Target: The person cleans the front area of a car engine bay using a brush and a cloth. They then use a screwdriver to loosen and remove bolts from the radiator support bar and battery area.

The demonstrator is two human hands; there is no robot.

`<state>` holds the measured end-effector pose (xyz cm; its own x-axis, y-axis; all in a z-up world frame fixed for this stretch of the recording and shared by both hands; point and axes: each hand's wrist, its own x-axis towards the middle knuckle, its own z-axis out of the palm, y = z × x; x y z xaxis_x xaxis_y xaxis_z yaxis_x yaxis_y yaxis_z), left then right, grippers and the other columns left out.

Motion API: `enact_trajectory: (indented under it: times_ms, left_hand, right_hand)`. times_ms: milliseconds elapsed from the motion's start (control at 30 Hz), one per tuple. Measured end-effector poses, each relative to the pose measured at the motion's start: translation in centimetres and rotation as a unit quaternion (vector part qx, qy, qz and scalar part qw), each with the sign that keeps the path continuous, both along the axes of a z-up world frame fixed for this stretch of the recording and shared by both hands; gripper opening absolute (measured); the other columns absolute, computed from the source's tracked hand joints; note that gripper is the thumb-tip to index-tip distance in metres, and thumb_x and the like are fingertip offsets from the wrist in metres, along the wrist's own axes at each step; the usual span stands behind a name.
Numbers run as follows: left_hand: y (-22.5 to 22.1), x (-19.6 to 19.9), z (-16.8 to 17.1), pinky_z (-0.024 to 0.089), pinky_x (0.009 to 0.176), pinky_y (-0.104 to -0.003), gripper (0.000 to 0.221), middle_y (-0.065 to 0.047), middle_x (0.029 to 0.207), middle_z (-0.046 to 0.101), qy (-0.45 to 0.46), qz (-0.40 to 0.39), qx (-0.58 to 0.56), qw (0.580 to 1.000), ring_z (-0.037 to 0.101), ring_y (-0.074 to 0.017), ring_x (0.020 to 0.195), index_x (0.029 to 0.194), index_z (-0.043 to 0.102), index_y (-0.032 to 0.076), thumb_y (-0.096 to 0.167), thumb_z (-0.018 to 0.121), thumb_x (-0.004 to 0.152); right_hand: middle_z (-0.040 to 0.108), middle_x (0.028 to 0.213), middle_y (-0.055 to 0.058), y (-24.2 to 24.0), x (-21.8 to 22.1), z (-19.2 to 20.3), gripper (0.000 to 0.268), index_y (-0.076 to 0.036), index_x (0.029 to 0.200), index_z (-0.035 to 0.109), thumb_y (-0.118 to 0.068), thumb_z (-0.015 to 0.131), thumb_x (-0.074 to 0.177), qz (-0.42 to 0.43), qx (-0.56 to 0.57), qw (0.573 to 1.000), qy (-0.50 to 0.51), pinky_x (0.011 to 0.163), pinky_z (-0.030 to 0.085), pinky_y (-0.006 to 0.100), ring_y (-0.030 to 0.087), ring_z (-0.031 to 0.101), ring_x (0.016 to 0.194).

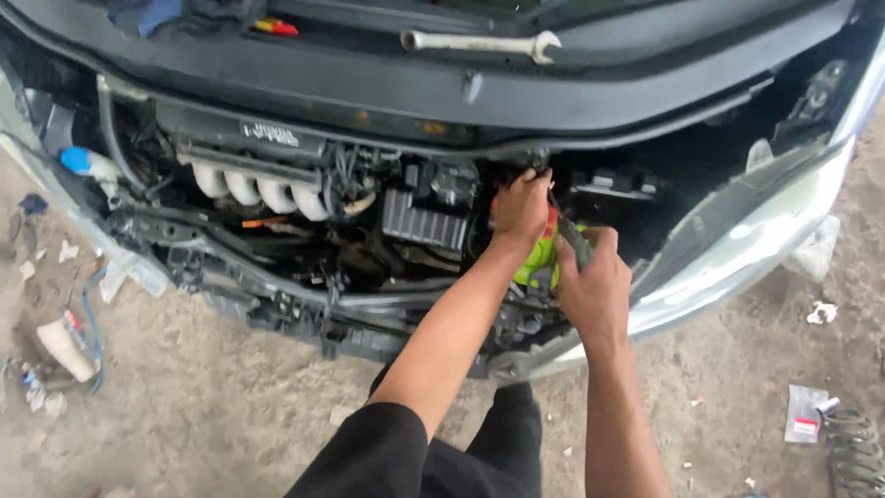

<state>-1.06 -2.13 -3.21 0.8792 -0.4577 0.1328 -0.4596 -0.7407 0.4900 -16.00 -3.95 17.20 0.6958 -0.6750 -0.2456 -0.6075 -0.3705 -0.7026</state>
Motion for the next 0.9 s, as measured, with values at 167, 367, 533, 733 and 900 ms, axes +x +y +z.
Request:
enact_trajectory:
  times_ms: [167,367,533,733,900]
  left_hand:
    - [0.0,-7.3,10.0,0.052,0.078,-0.044,0.036,-0.003,0.108,0.058,-0.130,0.025,-0.071,0.989,0.061,-0.0279,0.099,0.125,0.070,0.019,0.026,0.067,0.090]
    - [-7.9,-11.9,16.5,0.046,0.080,-0.048,0.036,-0.002,0.107,0.061,-0.151,0.010,-0.133,0.979,0.061,-0.0292,0.096,0.123,0.072,0.025,0.029,0.074,0.086]
    - [-18.1,-12.0,17.4,0.051,0.071,-0.044,0.035,-0.010,0.110,0.059,-0.159,-0.041,-0.268,0.949,0.064,-0.0288,0.091,0.117,0.074,0.015,0.015,0.088,0.085]
    - [-25.2,-9.5,18.2,0.053,0.096,-0.047,0.042,-0.014,0.125,0.074,0.025,-0.039,-0.288,0.956,0.071,-0.0339,0.111,0.130,0.069,0.006,0.022,0.073,0.091]
    - [-27.8,-6.9,18.0,0.056,0.086,-0.046,0.035,-0.013,0.105,0.080,-0.025,-0.011,-0.294,0.955,0.076,-0.0328,0.100,0.115,0.073,0.007,0.027,0.076,0.087]
  right_hand:
    - [0.072,0.104,0.027,-3.9,-6.5,3.5,0.048,-0.009,0.128,0.058,-0.037,0.075,0.094,-0.028,0.050,0.998,0.014,0.066,0.057,0.050,0.042,0.071,0.080]
    - [0.066,0.113,0.027,-14.2,-14.2,5.0,0.043,0.003,0.125,0.066,-0.013,0.086,0.091,-0.039,-0.053,0.988,-0.142,0.071,0.054,0.040,0.034,0.067,0.084]
    - [0.074,0.113,0.024,-20.7,-15.4,10.6,0.037,0.012,0.134,0.075,-0.002,0.090,0.104,0.017,-0.309,0.936,-0.169,0.083,0.052,0.041,0.033,0.068,0.094]
    - [0.076,0.117,0.027,-26.2,-12.2,13.3,0.032,0.014,0.128,0.078,-0.002,0.091,0.102,0.084,-0.408,0.889,-0.192,0.091,0.052,0.047,0.040,0.068,0.106]
    - [0.075,0.116,0.029,-29.0,-8.6,14.6,0.038,0.014,0.127,0.075,-0.003,0.092,0.097,0.118,-0.414,0.884,-0.183,0.092,0.054,0.048,0.041,0.069,0.102]
